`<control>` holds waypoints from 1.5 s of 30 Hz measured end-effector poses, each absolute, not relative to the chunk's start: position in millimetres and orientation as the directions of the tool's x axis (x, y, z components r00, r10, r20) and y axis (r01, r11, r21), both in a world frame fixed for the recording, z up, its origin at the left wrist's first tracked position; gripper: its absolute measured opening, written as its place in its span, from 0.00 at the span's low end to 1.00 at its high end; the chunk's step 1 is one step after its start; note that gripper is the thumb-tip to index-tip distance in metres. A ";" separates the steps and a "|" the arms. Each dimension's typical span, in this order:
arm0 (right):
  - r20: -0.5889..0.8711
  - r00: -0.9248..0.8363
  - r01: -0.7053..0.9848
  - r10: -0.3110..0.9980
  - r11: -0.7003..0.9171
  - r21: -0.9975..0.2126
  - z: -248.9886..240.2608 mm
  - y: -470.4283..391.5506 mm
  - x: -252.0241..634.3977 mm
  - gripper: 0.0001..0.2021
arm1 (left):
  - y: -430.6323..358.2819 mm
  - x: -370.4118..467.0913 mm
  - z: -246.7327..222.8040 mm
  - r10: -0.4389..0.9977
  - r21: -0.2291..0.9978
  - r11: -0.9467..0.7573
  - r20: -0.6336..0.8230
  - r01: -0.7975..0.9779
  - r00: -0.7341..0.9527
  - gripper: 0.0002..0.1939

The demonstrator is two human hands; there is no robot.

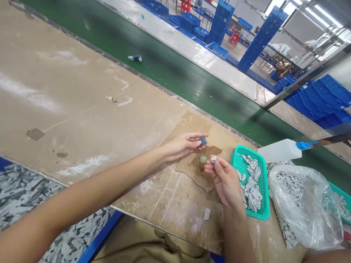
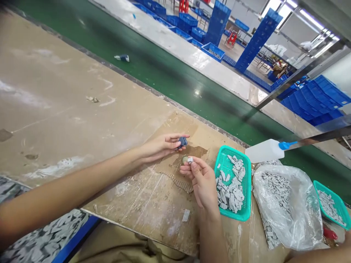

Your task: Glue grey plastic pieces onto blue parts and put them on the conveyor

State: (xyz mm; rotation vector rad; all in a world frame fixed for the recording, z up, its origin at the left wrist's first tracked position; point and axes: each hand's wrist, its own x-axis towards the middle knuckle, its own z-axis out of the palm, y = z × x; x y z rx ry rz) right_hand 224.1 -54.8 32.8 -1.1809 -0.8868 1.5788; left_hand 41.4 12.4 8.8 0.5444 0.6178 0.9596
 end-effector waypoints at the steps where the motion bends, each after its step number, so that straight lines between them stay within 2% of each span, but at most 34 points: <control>1: -0.264 -0.064 -0.235 0.962 -0.271 -0.933 30.2 -55.2 222.3 0.15 | 13.9 40.3 7.9 0.873 0.667 0.465 -0.236 -0.582 0.428 0.17; 7: -0.124 0.125 0.016 0.984 -0.127 -0.992 28.7 -57.7 225.8 0.16 | 21.0 34.8 8.2 0.884 0.655 0.458 -0.263 -0.601 0.387 0.16; 9: 0.020 0.291 0.202 0.956 -0.041 -0.979 36.9 -58.2 246.1 0.16 | 21.8 33.9 10.7 0.889 0.670 0.451 -0.279 -0.590 0.362 0.16; 11: 0.198 0.480 0.399 0.855 -0.011 -0.917 46.3 -62.3 279.5 0.17 | 22.2 33.1 13.5 0.895 0.684 0.441 -0.292 -0.581 0.336 0.16; 12: 0.260 0.551 0.468 0.793 -0.036 -0.883 50.1 -66.9 299.7 0.18 | 22.4 32.7 14.6 0.899 0.689 0.436 -0.298 -0.579 0.322 0.16; 17: 0.314 0.708 0.621 0.633 -0.346 -0.704 49.4 -113.3 385.0 0.18 | 24.8 33.0 14.6 0.902 0.715 0.433 -0.343 -0.549 0.263 0.13; 24: 0.290 0.736 0.635 0.612 -0.475 -0.610 20.4 -142.2 391.5 0.19 | 21.4 43.3 14.7 0.876 0.747 0.482 -0.421 -0.458 0.235 0.14; 30: 0.317 0.722 0.665 0.615 -0.488 -0.566 29.6 -140.7 386.5 0.22 | 18.7 48.5 21.1 0.884 0.766 0.463 -0.437 -0.445 0.168 0.15; 34: 0.309 0.610 0.741 0.730 -0.386 -0.550 39.2 -124.6 376.4 0.23 | 18.4 47.7 25.9 0.891 0.763 0.450 -0.418 -0.463 0.177 0.16; 38: 0.204 0.434 0.817 0.877 -0.288 -0.500 33.6 -87.4 357.4 0.17 | 19.4 43.5 35.6 0.897 0.767 0.435 -0.418 -0.472 0.147 0.17; 42: 0.155 0.355 0.876 0.922 -0.270 -0.399 22.2 -59.7 341.4 0.08 | 22.0 37.2 39.2 0.904 0.769 0.418 -0.408 -0.484 0.132 0.17; 45: 0.143 0.325 0.898 0.935 -0.257 -0.358 17.0 -53.2 336.4 0.07 | 23.4 34.3 37.2 0.900 0.755 0.424 -0.411 -0.499 0.144 0.17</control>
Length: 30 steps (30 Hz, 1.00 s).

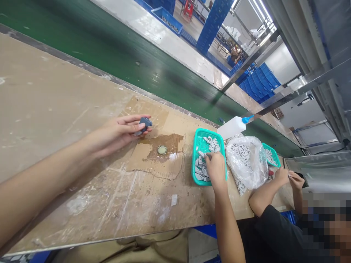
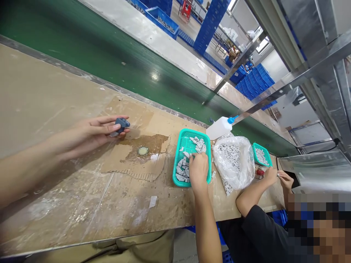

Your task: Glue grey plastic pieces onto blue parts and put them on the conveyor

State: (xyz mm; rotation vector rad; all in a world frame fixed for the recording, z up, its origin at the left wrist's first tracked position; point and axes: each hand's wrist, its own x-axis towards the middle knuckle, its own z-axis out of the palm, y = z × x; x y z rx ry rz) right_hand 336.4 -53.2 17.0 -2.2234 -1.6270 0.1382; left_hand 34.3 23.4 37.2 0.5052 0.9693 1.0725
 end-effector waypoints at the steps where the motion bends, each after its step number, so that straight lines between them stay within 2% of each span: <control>1: 0.143 0.316 0.902 0.938 -0.250 -0.353 16.3 -52.8 336.3 0.08 | 23.6 33.9 36.4 0.899 0.749 0.426 -0.412 -0.508 0.147 0.17; 8: 0.144 0.262 0.900 0.954 -0.188 -0.394 14.3 -54.2 342.6 0.06 | 24.0 33.0 34.3 0.897 0.733 0.432 -0.412 -0.525 0.162 0.15; 15: 0.213 0.256 0.859 0.943 -0.121 -0.498 19.8 -62.2 337.2 0.16 | 24.6 30.4 32.4 0.893 0.732 0.439 -0.418 -0.521 0.165 0.15; 17: 0.271 0.312 0.814 0.911 -0.109 -0.570 26.0 -78.4 342.2 0.19 | 24.9 29.8 32.8 0.897 0.736 0.433 -0.411 -0.521 0.164 0.15; 19: 0.339 0.470 0.735 0.815 -0.149 -0.661 29.6 -101.1 353.6 0.22 | 24.9 29.3 33.6 0.902 0.743 0.420 -0.403 -0.521 0.153 0.15; 21: 0.385 0.631 0.686 0.673 -0.254 -0.681 28.4 -124.7 368.4 0.27 | 24.5 29.5 34.2 0.906 0.752 0.412 -0.400 -0.515 0.141 0.14; 23: 0.374 0.696 0.660 0.613 -0.341 -0.670 23.5 -143.1 381.4 0.30 | 23.8 30.6 34.3 0.906 0.759 0.414 -0.399 -0.503 0.142 0.14; 26: 0.332 0.710 0.644 0.621 -0.381 -0.664 18.7 -154.3 390.2 0.26 | 23.0 33.5 33.5 0.901 0.761 0.425 -0.406 -0.490 0.153 0.13; 30: 0.339 0.670 0.670 0.660 -0.342 -0.659 31.7 -140.9 382.9 0.21 | 23.2 35.6 32.4 0.902 0.765 0.423 -0.409 -0.486 0.140 0.12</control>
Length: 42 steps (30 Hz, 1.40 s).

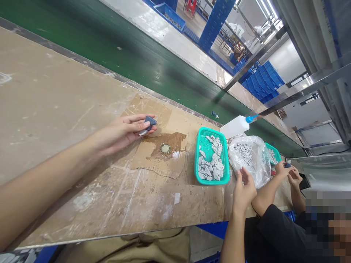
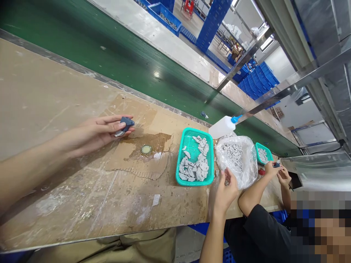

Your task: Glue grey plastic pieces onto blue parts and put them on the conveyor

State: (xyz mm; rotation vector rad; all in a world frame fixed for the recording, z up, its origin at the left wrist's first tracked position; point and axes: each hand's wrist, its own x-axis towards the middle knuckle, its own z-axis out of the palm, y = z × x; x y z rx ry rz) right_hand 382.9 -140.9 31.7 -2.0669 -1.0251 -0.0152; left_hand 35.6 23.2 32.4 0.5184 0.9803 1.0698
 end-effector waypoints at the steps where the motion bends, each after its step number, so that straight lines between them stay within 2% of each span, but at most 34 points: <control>1: 0.333 0.640 0.683 0.692 -0.313 -0.660 36.7 -133.2 378.6 0.20 | 23.5 35.2 32.3 0.902 0.766 0.421 -0.407 -0.486 0.141 0.12; 5: 0.179 0.385 0.731 0.905 -0.180 -0.659 45.0 -88.3 356.2 0.18 | 23.9 32.0 32.7 0.907 0.768 0.414 -0.393 -0.489 0.150 0.13; 7: 0.088 0.282 0.761 0.955 -0.167 -0.627 40.6 -63.2 346.0 0.17 | 23.8 30.1 33.2 0.907 0.766 0.416 -0.393 -0.491 0.155 0.14; 12: -0.092 0.220 0.828 0.971 -0.236 -0.509 29.3 -24.0 338.9 0.13 | 25.6 26.3 32.2 0.901 0.736 0.423 -0.402 -0.528 0.162 0.15; 18: -0.256 0.189 0.842 0.948 -0.290 -0.455 32.1 -13.9 345.4 0.09 | 28.6 25.3 26.1 0.888 0.689 0.449 -0.418 -0.568 0.194 0.14; 21: -0.228 0.216 0.836 0.949 -0.301 -0.460 30.6 -12.2 343.2 0.08 | 28.4 25.9 23.9 0.882 0.686 0.463 -0.416 -0.561 0.220 0.15; 24: -0.150 0.225 0.809 0.963 -0.270 -0.523 31.3 -12.7 340.4 0.05 | 28.1 25.1 23.3 0.887 0.666 0.457 -0.392 -0.589 0.245 0.15; 26: -0.095 0.204 0.770 0.974 -0.220 -0.599 35.7 -15.0 338.8 0.09 | 27.9 23.4 24.4 0.885 0.635 0.460 -0.388 -0.621 0.259 0.14; 29: -0.031 0.181 0.685 0.983 -0.149 -0.713 47.3 -22.8 331.6 0.22 | 27.1 20.2 27.7 0.872 0.573 0.481 -0.394 -0.664 0.292 0.14; 32: -0.031 0.162 0.529 0.986 -0.113 -0.841 58.6 -35.2 310.0 0.29 | 25.9 18.3 30.0 0.865 0.558 0.492 -0.398 -0.669 0.304 0.16; 35: -0.127 0.057 0.264 0.990 -0.137 -0.955 61.5 -46.3 275.2 0.23 | 25.5 18.3 29.3 0.869 0.567 0.487 -0.393 -0.664 0.302 0.16; 37: -0.170 -0.007 0.178 0.985 -0.166 -0.970 56.3 -50.0 252.0 0.20 | 25.8 18.7 27.7 0.879 0.565 0.469 -0.375 -0.680 0.294 0.15; 39: -0.145 0.008 0.199 0.989 -0.144 -0.969 46.0 -50.4 234.2 0.17 | 26.6 18.8 26.4 0.889 0.556 0.449 -0.357 -0.700 0.286 0.13; 42: 0.010 0.102 0.396 0.995 -0.032 -0.918 26.7 -48.9 221.7 0.16 | 27.6 18.3 25.9 0.886 0.547 0.452 -0.365 -0.705 0.286 0.11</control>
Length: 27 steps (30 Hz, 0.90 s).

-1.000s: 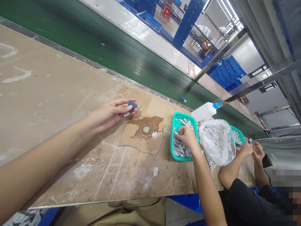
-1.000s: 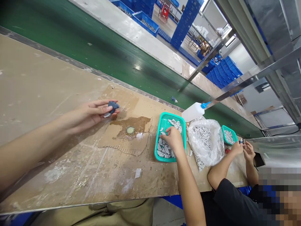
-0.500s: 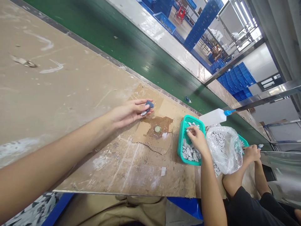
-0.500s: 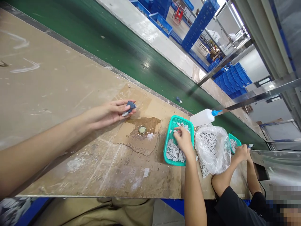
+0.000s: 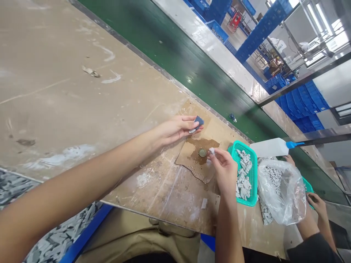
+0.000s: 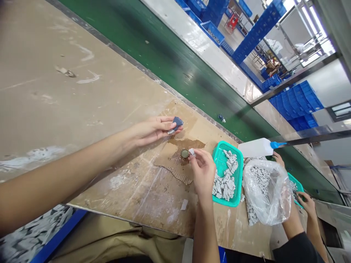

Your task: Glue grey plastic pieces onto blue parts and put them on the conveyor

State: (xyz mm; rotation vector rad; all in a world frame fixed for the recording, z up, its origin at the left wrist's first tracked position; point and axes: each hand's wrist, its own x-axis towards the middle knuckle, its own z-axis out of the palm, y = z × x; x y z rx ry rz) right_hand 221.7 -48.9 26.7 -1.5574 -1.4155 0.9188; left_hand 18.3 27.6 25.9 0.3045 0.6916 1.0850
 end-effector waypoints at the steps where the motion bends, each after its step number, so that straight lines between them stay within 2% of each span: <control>1: 0.071 0.109 0.485 0.992 0.009 -0.875 20.7 -48.7 220.7 0.15 | 27.9 17.9 26.0 0.882 0.549 0.460 -0.373 -0.698 0.288 0.10; 4: 0.197 0.085 0.673 0.977 0.090 -0.734 7.3 -50.3 221.9 0.17 | 28.7 16.5 25.2 0.877 0.559 0.468 -0.392 -0.685 0.279 0.11; 8: 0.249 0.124 0.706 0.960 0.091 -0.703 -0.9 -54.5 223.4 0.17 | 30.4 15.5 19.2 0.892 0.571 0.444 -0.358 -0.690 0.277 0.10; 14: 0.388 -0.036 0.800 0.921 0.259 -0.541 -0.8 -55.8 220.6 0.11 | 30.9 17.1 11.8 0.903 0.562 0.426 -0.309 -0.709 0.297 0.09; 27: 0.419 -0.131 0.840 0.898 0.325 -0.434 -1.1 -57.5 220.4 0.10 | 28.5 17.9 17.3 0.880 0.537 0.471 -0.341 -0.700 0.331 0.09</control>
